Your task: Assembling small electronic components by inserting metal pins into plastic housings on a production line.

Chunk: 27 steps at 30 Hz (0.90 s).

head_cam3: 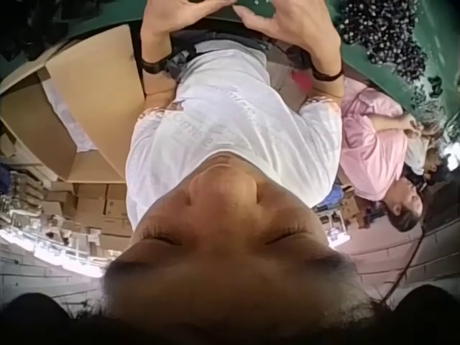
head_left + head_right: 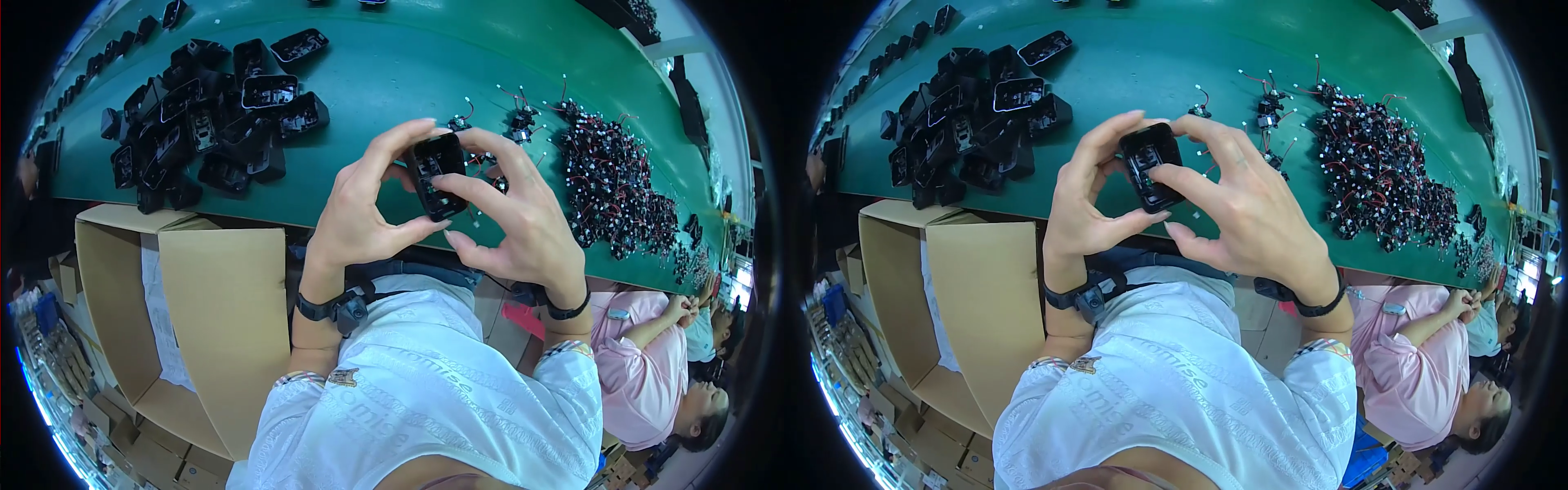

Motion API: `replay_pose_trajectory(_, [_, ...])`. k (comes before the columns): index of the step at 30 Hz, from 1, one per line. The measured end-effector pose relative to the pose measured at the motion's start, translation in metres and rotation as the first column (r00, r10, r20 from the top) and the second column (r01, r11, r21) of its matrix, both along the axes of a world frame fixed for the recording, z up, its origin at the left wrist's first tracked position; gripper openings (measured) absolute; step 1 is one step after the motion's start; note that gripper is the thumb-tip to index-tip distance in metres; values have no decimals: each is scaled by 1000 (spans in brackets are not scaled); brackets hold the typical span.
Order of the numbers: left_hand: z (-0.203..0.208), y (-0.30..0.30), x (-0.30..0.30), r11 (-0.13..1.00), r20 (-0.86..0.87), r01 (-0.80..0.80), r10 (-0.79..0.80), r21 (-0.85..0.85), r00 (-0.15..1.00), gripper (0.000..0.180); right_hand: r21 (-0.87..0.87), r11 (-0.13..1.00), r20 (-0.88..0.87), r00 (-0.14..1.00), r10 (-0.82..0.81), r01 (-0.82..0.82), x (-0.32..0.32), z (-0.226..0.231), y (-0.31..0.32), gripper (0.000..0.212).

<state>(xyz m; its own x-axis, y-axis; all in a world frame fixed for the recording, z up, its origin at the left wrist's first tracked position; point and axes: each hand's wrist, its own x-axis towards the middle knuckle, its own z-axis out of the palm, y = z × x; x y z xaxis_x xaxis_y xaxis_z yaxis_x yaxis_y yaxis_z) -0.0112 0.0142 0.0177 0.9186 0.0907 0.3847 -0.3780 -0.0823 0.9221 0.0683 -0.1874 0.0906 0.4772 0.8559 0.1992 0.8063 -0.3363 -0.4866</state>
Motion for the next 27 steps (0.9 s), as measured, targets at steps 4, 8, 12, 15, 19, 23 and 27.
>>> replay_pose_trajectory(4, [7, 6, 9, 998, -83, 32, -27, 62, 996, 98, 56, 996, -105, 991, 81, -75, 17, 8, 4, 45])
replay_pose_trajectory(8, [7, 7, 15, 978, -172, 46, -82, -204, 982, 100, 111, 979, -280, 940, 196, -171, 44, 18, 15, 36])
replay_pose_trajectory(12, [30, 14, 21, 995, -198, -61, 44, -77, 979, 89, 161, 977, -585, 784, 209, -141, 59, 23, 21, 31])
replay_pose_trajectory(15, [35, 6, 25, 978, -155, -190, 202, 87, 967, 85, 239, 969, -831, 505, 234, -55, 69, 9, 22, 35])
replay_pose_trajectory(19, [29, 3, 26, 919, 6, -323, 330, 226, 944, 93, 363, 912, -919, 231, 318, 190, 78, -14, 19, 31])
replay_pose_trajectory(23, [11, -1, 33, 811, 297, -525, 451, 258, 842, 81, 443, 870, -894, 34, 446, 216, 77, -32, 23, 40])
replay_pose_trajectory(27, [8, 4, 32, 754, 330, -555, 456, 351, 827, 79, 415, 884, -902, -33, 431, 215, 72, -22, 32, 38])
